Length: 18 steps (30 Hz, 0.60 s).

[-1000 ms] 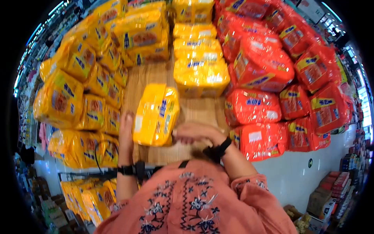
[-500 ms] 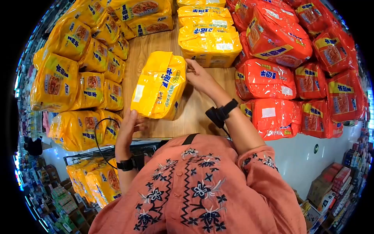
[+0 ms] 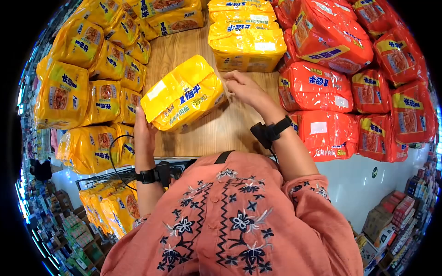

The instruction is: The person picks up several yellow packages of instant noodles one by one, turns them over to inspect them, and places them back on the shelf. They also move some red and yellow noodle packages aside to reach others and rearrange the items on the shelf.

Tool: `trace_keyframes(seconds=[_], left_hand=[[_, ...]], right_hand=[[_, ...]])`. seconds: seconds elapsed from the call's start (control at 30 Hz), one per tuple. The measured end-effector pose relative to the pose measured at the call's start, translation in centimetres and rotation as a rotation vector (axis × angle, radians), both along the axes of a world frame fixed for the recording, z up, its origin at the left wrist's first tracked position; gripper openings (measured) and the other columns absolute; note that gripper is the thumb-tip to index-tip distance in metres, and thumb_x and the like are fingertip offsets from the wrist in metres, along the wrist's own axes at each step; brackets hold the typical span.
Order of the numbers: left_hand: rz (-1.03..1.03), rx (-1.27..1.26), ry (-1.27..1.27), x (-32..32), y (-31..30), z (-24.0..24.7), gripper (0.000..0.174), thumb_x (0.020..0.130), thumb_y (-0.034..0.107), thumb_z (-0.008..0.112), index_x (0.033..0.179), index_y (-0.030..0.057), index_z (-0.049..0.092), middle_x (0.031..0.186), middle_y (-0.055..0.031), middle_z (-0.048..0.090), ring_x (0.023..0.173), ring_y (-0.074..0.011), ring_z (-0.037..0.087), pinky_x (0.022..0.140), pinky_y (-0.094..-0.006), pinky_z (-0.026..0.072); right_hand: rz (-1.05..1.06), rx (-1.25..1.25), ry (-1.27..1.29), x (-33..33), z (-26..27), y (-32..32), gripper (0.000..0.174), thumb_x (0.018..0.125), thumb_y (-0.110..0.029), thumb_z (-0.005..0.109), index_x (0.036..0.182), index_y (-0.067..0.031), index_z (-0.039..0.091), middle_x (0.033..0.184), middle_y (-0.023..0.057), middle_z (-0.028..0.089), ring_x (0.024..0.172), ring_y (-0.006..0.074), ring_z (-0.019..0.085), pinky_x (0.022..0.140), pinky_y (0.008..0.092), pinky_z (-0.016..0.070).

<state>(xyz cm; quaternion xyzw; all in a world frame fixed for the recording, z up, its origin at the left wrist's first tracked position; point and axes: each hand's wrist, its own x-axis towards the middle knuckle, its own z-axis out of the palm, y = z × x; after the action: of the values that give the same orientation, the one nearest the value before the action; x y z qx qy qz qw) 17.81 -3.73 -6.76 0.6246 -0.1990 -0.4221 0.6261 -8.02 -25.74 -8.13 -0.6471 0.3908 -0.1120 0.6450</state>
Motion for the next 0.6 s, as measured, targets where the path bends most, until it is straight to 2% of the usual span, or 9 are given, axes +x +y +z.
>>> trace_keyframes(seconds=[0.17, 0.27, 0.37, 0.47, 0.6], left_hand=[[0.035, 0.033, 0.078, -2.1, 0.3, -0.3, 0.079, 0.099, 0.07, 0.029, 0.15, 0.0097, 0.036, 0.145, -0.0107, 0.05, 0.131, -0.0248, 0.051, 0.098, -0.0451, 0.0471], [0.019, 0.042, 0.107, -2.2, 0.4, -0.3, 0.082, 0.097, 0.073, 0.024, 0.15, 0.0113, 0.036, 0.144, -0.0107, 0.052, 0.129, -0.0265, 0.054, 0.096, -0.0463, 0.0485], [-0.01, 0.09, 0.053, -0.4, -0.6, 0.0, 0.087, 0.095, 0.077, 0.023, 0.15, 0.0116, 0.037, 0.144, -0.0114, 0.052, 0.128, -0.028, 0.054, 0.091, -0.0475, 0.0509], [0.026, 0.183, -0.021, 1.6, -2.0, 0.6, 0.091, 0.091, 0.082, 0.025, 0.148, 0.0129, 0.041, 0.141, -0.0114, 0.054, 0.124, -0.0276, 0.055, 0.087, -0.0457, 0.0523], [0.006, 0.215, -0.072, 2.5, -2.5, 0.5, 0.091, 0.09, 0.083, 0.026, 0.147, 0.0142, 0.044, 0.139, -0.0103, 0.055, 0.122, -0.0258, 0.054, 0.084, -0.0431, 0.051]], right_hand=[[0.011, -0.042, -0.065, 0.6, -0.2, 1.5, 0.051, 0.099, -0.043, 0.047, 0.142, -0.0157, 0.051, 0.131, 0.0016, 0.058, 0.108, 0.0136, 0.056, 0.089, 0.031, 0.0468], [-0.054, 0.128, -0.101, 1.5, 0.5, 2.7, 0.051, 0.1, -0.048, 0.043, 0.137, -0.0149, 0.053, 0.126, 0.0024, 0.059, 0.105, 0.0144, 0.057, 0.083, 0.0298, 0.0483], [0.07, 0.15, 0.06, 3.0, 0.6, 0.9, 0.053, 0.1, -0.051, 0.039, 0.131, -0.0123, 0.055, 0.121, 0.0048, 0.06, 0.099, 0.0164, 0.058, 0.074, 0.0284, 0.0502], [0.062, 0.014, 0.044, 4.2, 1.3, 0.5, 0.055, 0.099, -0.054, 0.038, 0.125, -0.0086, 0.056, 0.116, 0.007, 0.061, 0.094, 0.0184, 0.059, 0.067, 0.0282, 0.0518], [0.036, 0.04, 0.079, 4.8, 2.0, -0.1, 0.058, 0.098, -0.055, 0.037, 0.124, -0.007, 0.057, 0.116, 0.0078, 0.061, 0.094, 0.0196, 0.06, 0.07, 0.0308, 0.0541]])
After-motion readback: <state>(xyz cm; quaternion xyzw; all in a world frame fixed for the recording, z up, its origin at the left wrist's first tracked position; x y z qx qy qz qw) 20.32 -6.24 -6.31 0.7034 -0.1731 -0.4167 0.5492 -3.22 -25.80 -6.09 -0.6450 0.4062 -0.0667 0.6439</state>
